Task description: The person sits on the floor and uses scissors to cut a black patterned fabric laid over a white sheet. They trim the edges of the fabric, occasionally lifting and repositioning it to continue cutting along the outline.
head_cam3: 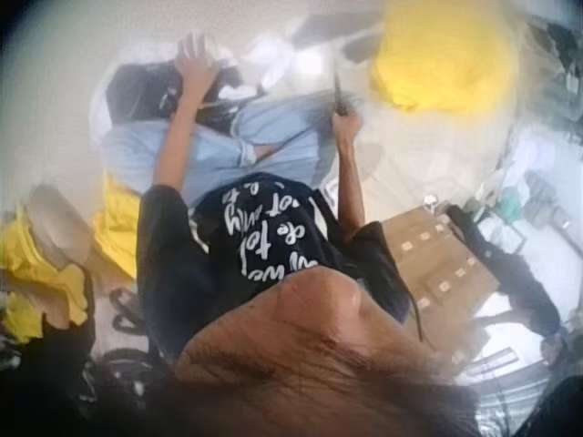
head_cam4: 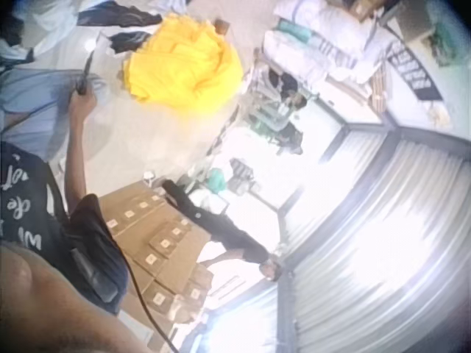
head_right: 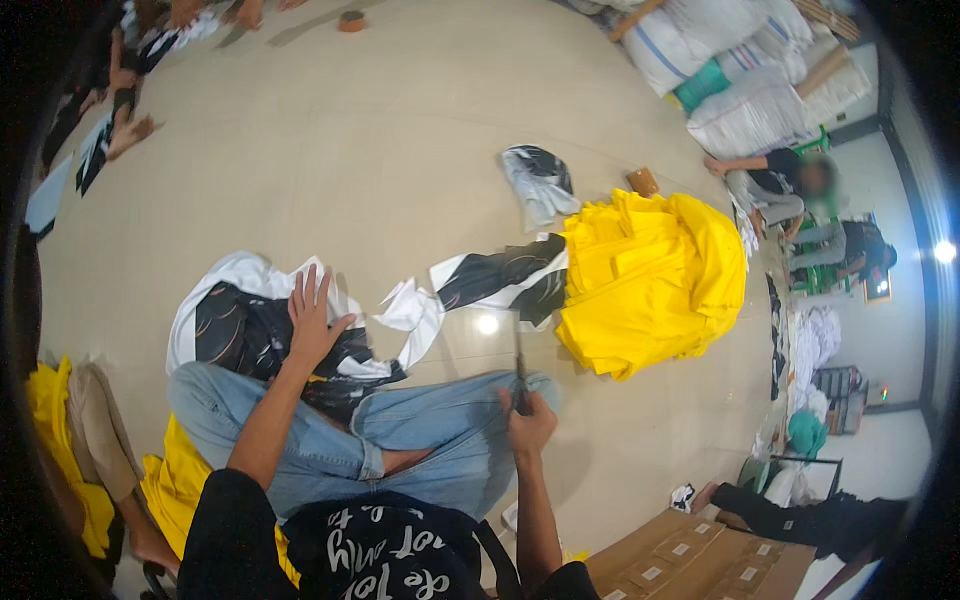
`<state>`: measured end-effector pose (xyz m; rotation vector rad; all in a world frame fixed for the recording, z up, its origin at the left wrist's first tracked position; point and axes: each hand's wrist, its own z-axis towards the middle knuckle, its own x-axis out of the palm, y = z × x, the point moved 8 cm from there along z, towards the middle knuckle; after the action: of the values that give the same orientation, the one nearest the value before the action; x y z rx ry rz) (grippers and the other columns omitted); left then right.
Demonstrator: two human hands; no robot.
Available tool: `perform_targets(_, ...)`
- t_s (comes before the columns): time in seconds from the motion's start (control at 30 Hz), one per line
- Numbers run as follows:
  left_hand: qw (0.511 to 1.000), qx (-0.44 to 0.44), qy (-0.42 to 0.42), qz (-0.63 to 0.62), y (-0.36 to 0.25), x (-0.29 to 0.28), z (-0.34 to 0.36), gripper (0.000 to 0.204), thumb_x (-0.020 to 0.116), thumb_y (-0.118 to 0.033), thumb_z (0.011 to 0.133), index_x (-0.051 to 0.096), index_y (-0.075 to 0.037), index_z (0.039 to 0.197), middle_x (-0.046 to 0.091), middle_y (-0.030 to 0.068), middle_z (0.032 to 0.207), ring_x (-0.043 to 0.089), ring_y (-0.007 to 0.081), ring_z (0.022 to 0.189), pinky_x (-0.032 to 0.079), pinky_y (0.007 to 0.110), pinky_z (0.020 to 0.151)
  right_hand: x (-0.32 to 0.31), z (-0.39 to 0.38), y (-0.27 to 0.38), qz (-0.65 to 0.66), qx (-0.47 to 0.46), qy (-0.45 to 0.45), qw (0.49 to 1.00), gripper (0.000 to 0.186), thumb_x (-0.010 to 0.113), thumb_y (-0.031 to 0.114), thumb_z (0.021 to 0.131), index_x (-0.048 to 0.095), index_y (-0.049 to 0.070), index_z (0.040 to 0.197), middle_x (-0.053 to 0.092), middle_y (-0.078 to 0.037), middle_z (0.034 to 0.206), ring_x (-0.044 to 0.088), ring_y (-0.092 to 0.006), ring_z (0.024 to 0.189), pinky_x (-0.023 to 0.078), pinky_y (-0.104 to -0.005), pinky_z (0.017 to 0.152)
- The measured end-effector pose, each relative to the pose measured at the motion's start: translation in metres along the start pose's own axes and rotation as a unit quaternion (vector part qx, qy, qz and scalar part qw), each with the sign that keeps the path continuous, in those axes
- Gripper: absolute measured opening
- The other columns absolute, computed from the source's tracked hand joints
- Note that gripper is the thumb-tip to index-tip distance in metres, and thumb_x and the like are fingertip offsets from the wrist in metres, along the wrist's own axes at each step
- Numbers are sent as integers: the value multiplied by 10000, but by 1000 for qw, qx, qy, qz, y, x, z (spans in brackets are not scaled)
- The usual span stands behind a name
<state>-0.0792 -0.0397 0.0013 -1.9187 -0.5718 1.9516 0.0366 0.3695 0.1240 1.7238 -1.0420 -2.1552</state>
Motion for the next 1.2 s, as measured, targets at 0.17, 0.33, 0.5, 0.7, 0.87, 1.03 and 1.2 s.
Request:
perform_targets(0.17,989,143,21,-39,-61,24,12,966,773,-491,846,339,-9,1561,273,230,1648,216,429,1537,243,518,1226,-64,-46,-136,188,205,-159,947,435,855,301,858,625,-33,702,562,-55,563,491,-124,476,391,-268,474)
perform_targets(0.33,987,127,95,-21,-127,81,18,1042,865,-510,709,419,-24,1515,401,253,1550,371,458,1425,337,531,1170,-62,-135,-243,7,371,-124,920,514,825,376,863,591,-30,651,550,-68,553,502,-153,468,430,-305,448)
perform_targets(0.5,981,156,70,-94,-121,118,-4,482,752,-108,746,629,-12,1203,601,211,1123,604,399,1084,530,450,898,-49,-186,-265,-110,342,-56,931,529,840,404,800,640,-74,692,601,-142,597,604,-258,561,530,-433,592)
perform_targets(0.7,972,54,90,-213,-105,56,-37,229,745,-57,762,704,22,973,674,178,948,670,362,870,530,415,782,-41,-142,-254,-227,326,170,902,434,851,370,786,722,-35,876,727,-214,851,715,-371,766,542,-487,690)
perform_targets(0.87,935,-17,93,-342,-122,11,-61,276,727,-2,792,663,-3,1061,677,129,952,665,244,852,526,352,772,-64,-20,-58,56,94,-5,994,295,764,148,881,697,36,1146,710,-165,1051,710,-311,892,551,-403,767)
perform_targets(1.03,754,-49,229,-614,-186,23,-87,382,716,45,888,523,-85,1191,681,73,1068,659,143,1011,540,284,842,-1,-6,99,202,-150,157,955,324,757,22,824,702,32,1143,706,-134,1087,704,-264,927,543,-359,785)
perform_targets(1.2,800,-52,193,-567,-186,6,-88,451,776,-110,895,501,-98,1253,662,117,1125,651,191,1056,520,326,909,-17,4,20,126,-104,64,985,234,696,42,861,700,-2,1091,717,-169,964,704,-312,925,537,-381,862)
